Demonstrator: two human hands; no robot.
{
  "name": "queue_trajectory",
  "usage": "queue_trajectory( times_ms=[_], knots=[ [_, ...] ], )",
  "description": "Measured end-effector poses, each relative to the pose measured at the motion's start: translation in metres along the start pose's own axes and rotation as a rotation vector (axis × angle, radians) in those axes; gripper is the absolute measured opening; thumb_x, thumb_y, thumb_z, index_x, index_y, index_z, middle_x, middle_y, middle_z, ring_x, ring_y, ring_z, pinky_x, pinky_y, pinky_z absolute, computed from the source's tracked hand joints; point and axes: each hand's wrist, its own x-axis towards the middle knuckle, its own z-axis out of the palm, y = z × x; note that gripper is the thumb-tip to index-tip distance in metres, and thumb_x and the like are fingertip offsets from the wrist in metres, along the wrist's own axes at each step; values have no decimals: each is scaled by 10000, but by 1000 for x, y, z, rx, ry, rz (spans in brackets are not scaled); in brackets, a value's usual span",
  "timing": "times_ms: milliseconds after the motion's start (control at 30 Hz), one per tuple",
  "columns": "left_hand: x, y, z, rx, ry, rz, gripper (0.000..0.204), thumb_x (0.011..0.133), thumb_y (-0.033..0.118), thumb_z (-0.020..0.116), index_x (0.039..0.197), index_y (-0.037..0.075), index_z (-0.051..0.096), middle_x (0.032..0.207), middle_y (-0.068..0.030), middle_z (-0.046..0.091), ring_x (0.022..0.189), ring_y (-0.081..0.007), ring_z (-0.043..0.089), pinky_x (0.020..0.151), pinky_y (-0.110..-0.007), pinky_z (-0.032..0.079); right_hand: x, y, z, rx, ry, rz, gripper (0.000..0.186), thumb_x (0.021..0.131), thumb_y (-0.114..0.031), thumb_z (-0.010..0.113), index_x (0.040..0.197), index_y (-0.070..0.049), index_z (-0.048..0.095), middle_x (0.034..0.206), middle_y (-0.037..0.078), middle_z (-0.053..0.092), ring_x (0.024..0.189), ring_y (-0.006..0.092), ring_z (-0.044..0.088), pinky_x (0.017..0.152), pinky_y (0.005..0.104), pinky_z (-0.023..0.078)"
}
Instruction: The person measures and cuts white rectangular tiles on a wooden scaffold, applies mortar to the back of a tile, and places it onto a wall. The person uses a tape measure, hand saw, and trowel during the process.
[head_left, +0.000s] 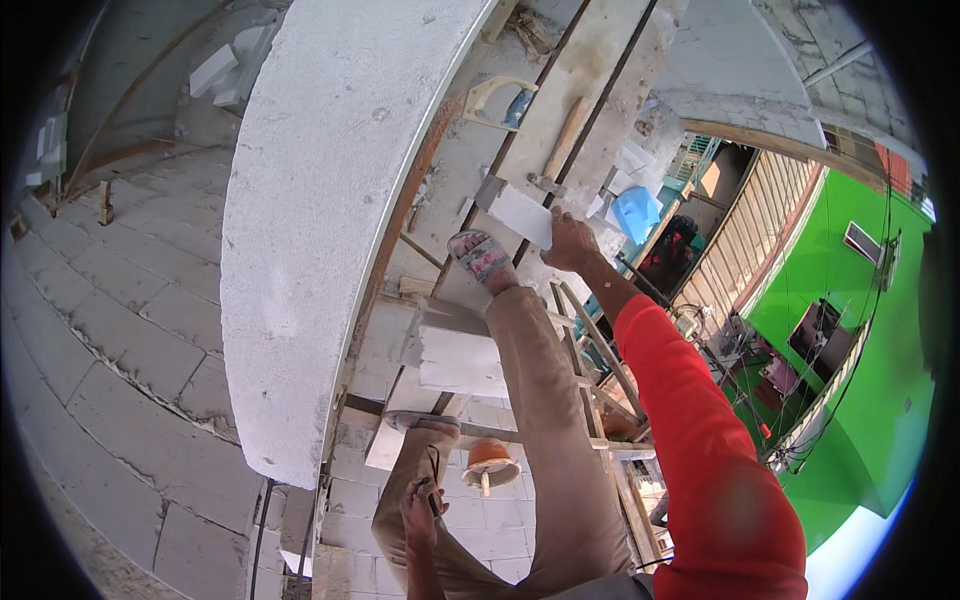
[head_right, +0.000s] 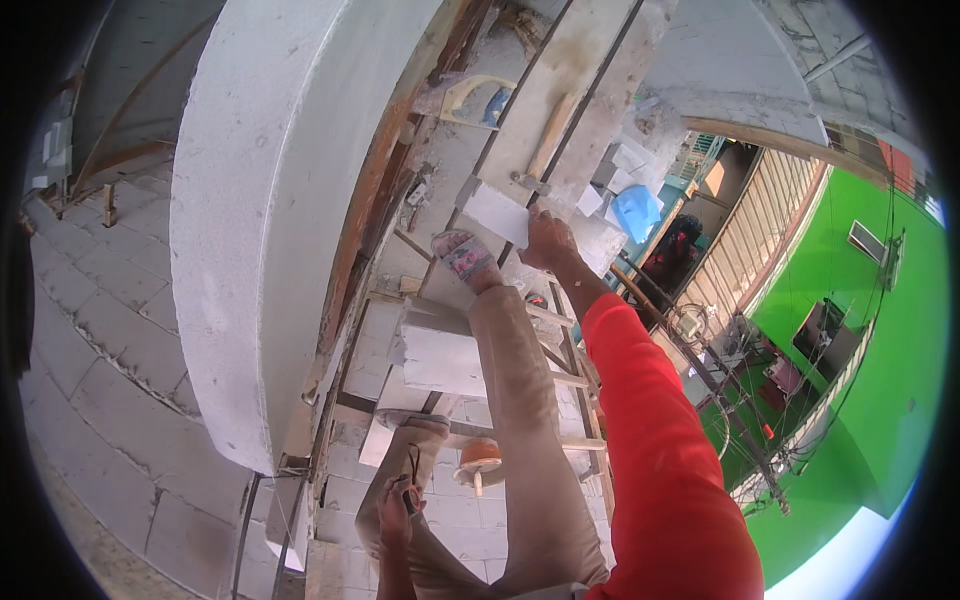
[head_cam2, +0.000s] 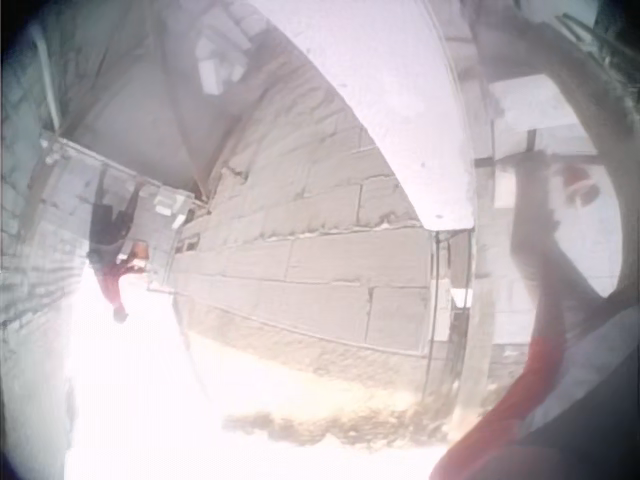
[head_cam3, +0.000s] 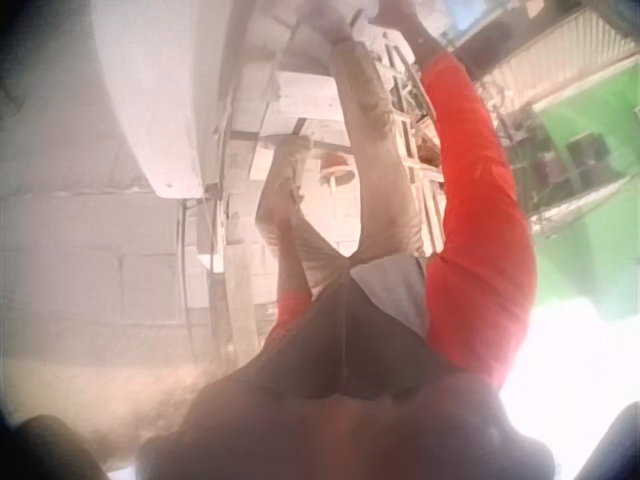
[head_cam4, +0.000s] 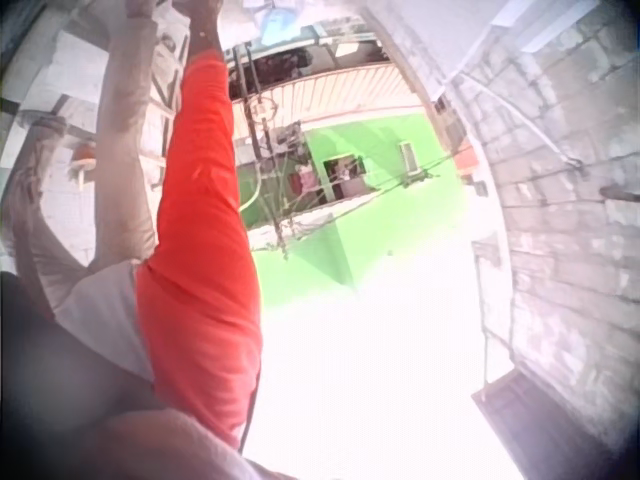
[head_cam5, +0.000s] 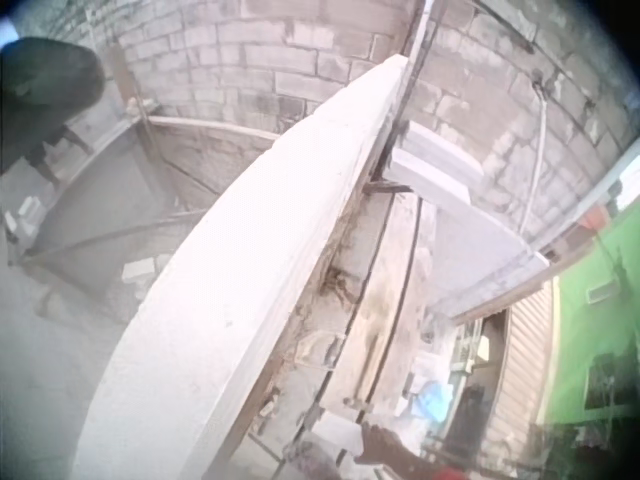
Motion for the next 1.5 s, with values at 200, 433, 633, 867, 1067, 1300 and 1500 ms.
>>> queue_trajectory(
  times_ms=[200,433,633,867,1067,1300,1500],
  knots=[
    [9,-7,29,21,-93,-12,265,963,238,689,1183,92,686,988,-70,680,930,-211,704,750,-412,605,31,-39,-83,185,285,-37,659,851,-432,710,1303,45,656,1221,294,730,1166,463,706,1058,524,545],
    [29,-15,58,-146,-192,0,215,976,245,709,1106,75,725,883,-27,675,734,-121,652,675,-337,601,150,-94,-116,-38,284,-249,395,878,-162,668,1250,-38,724,1388,214,654,1247,402,679,1067,492,556],
    [31,-32,72,-194,-135,-36,266,987,247,692,1163,49,703,985,-69,725,834,-162,702,716,-353,623,184,-54,-109,-200,241,-146,304,871,-176,686,1135,-32,736,1260,226,692,1140,420,703,996,509,571],
    [24,-43,60,-213,-191,-7,261,983,260,694,1156,65,718,944,-48,702,810,-141,671,699,-339,602,77,104,-124,-335,435,-80,220,863,-193,707,971,-6,749,1069,246,747,989,446,734,900,538,589],
    [-13,-20,66,-240,-196,57,198,1038,254,648,1118,87,719,921,-13,700,813,-121,645,712,-320,572,-141,198,-136,-349,508,32,289,867,-275,709,832,10,734,813,251,729,782,462,729,729,579,571],
    [-55,-13,22,-224,-349,222,286,1105,320,599,1166,70,724,955,12,692,866,-72,647,753,-252,548,-404,219,-147,-458,326,180,287,832,-266,748,785,17,755,772,245,734,714,423,740,659,551,564],
    [-113,-57,-74,-264,-51,340,287,1094,277,557,1111,76,761,823,1,672,755,-95,624,669,-313,559,-488,223,-154,-430,106,173,361,790,-284,764,775,75,724,656,226,712,575,376,724,598,530,561]
  ],
)
